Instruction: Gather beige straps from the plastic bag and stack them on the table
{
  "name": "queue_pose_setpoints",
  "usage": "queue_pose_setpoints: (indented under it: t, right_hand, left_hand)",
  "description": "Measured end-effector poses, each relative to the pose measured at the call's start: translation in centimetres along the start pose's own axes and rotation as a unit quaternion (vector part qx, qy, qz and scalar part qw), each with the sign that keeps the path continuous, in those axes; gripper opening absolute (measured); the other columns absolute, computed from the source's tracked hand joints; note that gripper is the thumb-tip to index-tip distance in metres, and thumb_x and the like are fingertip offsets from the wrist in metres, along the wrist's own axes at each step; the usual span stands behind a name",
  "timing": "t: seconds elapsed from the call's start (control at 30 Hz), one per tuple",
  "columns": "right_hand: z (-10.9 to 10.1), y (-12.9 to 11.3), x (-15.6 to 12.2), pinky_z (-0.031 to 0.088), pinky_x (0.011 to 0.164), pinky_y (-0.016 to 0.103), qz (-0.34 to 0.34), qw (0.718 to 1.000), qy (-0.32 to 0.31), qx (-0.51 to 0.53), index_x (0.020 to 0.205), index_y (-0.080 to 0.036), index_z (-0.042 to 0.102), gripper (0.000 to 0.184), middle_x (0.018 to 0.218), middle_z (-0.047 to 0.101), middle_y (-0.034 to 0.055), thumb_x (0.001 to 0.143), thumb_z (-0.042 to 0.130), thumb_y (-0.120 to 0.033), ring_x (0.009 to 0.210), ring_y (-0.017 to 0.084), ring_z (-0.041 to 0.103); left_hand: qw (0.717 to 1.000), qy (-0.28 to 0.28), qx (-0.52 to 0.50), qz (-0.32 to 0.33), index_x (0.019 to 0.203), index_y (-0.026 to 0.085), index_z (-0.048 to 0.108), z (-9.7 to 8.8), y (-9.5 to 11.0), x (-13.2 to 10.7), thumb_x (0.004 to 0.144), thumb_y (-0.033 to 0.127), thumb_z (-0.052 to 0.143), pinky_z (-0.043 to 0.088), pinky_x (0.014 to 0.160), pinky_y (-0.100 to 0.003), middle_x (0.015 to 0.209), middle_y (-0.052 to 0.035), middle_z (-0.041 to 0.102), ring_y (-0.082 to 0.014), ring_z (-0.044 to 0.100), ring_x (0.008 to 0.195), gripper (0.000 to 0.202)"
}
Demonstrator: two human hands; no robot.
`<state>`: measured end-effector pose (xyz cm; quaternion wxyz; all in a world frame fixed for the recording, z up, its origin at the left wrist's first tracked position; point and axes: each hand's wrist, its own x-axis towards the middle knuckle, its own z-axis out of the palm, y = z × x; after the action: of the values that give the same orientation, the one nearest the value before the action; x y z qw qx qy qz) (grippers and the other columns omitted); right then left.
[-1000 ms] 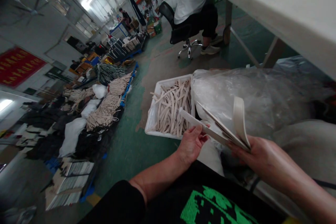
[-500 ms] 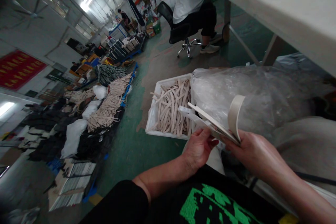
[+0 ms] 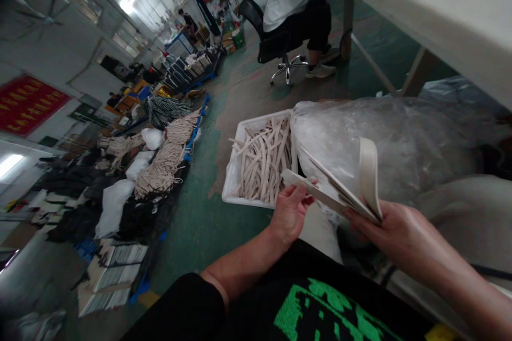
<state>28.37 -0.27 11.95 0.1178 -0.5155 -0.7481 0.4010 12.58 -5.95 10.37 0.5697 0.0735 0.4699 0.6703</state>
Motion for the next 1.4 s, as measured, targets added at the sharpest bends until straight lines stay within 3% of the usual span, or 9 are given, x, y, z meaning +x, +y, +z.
queue_pose_setpoints:
  t: [0.17, 0.3, 0.43, 0.5, 0.67, 0.9, 1.07, 1.27, 1.4]
  right_hand:
    - [0.0, 0.2, 0.1, 0.043, 0.047, 0.034, 0.025, 0.999, -0.026, 0.016, 0.057, -0.025, 0.063, 0.063, 0.051, 0.065, 0.0069, 0.069, 0.042, -0.083, 0.049, 0.025, 0.062]
    - [-0.2, 0.8, 0.0, 0.044, 0.049, 0.034, 0.037, 0.997, -0.059, 0.034, 0.058, -0.024, 0.064, 0.064, 0.053, 0.066, 0.0081, 0.071, 0.045, -0.084, 0.051, 0.026, 0.063]
    - [0.2, -0.1, 0.2, 0.036, 0.046, 0.032, 0.01, 1.0, -0.02, -0.006, 0.054, -0.025, 0.056, 0.059, 0.046, 0.06, 0.005, 0.076, 0.044, -0.078, 0.045, 0.022, 0.056]
    - [0.2, -0.7, 0.4, 0.036, 0.047, 0.031, 0.003, 1.0, -0.015, 0.009, 0.059, -0.024, 0.059, 0.054, 0.049, 0.062, 0.0052, 0.08, 0.043, -0.072, 0.048, 0.022, 0.059]
    - [-0.5, -0.2, 0.1, 0.044, 0.052, 0.033, 0.029, 0.995, -0.083, 0.05, 0.066, -0.022, 0.066, 0.049, 0.059, 0.069, 0.0092, 0.074, 0.05, -0.068, 0.055, 0.025, 0.065]
    - [-0.3, -0.9, 0.1, 0.042, 0.048, 0.03, 0.009, 0.996, -0.034, 0.081, 0.064, -0.021, 0.063, 0.051, 0.056, 0.066, 0.0072, 0.078, 0.048, -0.068, 0.053, 0.022, 0.062]
    - [-0.5, 0.7, -0.4, 0.047, 0.05, 0.03, 0.03, 0.983, -0.096, 0.151, 0.068, -0.02, 0.068, 0.055, 0.063, 0.071, 0.0095, 0.076, 0.055, -0.072, 0.055, 0.022, 0.064]
    - [0.0, 0.9, -0.7, 0.041, 0.043, 0.029, 0.033, 0.99, -0.056, 0.121, 0.061, -0.02, 0.065, 0.059, 0.052, 0.064, 0.0073, 0.074, 0.054, -0.076, 0.047, 0.02, 0.058]
    - [-0.5, -0.1, -0.8, 0.038, 0.04, 0.026, 0.028, 0.976, -0.07, 0.203, 0.064, -0.018, 0.066, 0.064, 0.052, 0.062, 0.0053, 0.07, 0.057, -0.081, 0.044, 0.016, 0.052]
  left_hand:
    - [0.998, -0.044, 0.015, -0.038, 0.077, 0.016, 0.076, -0.1, -0.6, -0.2, 0.06, 0.043, 0.09, 0.047, 0.072, -0.028, 0.08, -0.0047, 0.072, -0.0131, 0.062, 0.071, 0.034]
    - [1.0, -0.003, -0.005, -0.002, 0.082, 0.016, 0.076, -0.8, -0.2, 0.8, 0.056, 0.045, 0.092, 0.046, 0.074, -0.025, 0.093, -0.0074, 0.075, -0.0154, 0.066, 0.083, 0.043]
    - [0.999, -0.037, 0.016, -0.019, 0.08, 0.015, 0.076, -0.7, -0.7, 0.5, 0.059, 0.046, 0.092, 0.048, 0.072, -0.026, 0.088, -0.0061, 0.075, -0.0149, 0.066, 0.078, 0.041]
    - [0.998, -0.056, 0.019, -0.027, 0.077, 0.016, 0.076, -0.5, -0.9, 0.3, 0.061, 0.046, 0.091, 0.049, 0.07, -0.027, 0.082, -0.0045, 0.074, -0.0137, 0.064, 0.072, 0.037]
    - [1.0, -0.009, -0.01, 0.007, 0.082, 0.015, 0.077, -0.9, 0.4, 1.4, 0.055, 0.042, 0.094, 0.046, 0.07, -0.023, 0.092, -0.0061, 0.077, -0.0127, 0.067, 0.078, 0.041]
    - [0.997, -0.058, 0.027, -0.035, 0.075, 0.015, 0.074, -0.4, -1.1, 0.4, 0.059, 0.046, 0.092, 0.049, 0.071, -0.027, 0.078, -0.0029, 0.073, -0.0123, 0.063, 0.069, 0.038]
    - [0.999, -0.029, 0.013, -0.014, 0.084, 0.015, 0.076, -1.0, 0.0, 1.4, 0.061, 0.043, 0.092, 0.046, 0.072, -0.024, 0.098, -0.008, 0.077, -0.0139, 0.067, 0.082, 0.039]
    - [0.998, -0.032, 0.004, -0.05, 0.083, 0.014, 0.074, -0.9, -0.2, 1.1, 0.058, 0.044, 0.093, 0.047, 0.073, -0.024, 0.096, -0.0076, 0.077, -0.0133, 0.067, 0.08, 0.043]
    - [0.993, -0.042, -0.017, -0.108, 0.081, 0.015, 0.072, -0.7, 0.2, 0.3, 0.053, 0.044, 0.096, 0.049, 0.068, -0.025, 0.085, -0.0058, 0.076, -0.0131, 0.066, 0.071, 0.047]
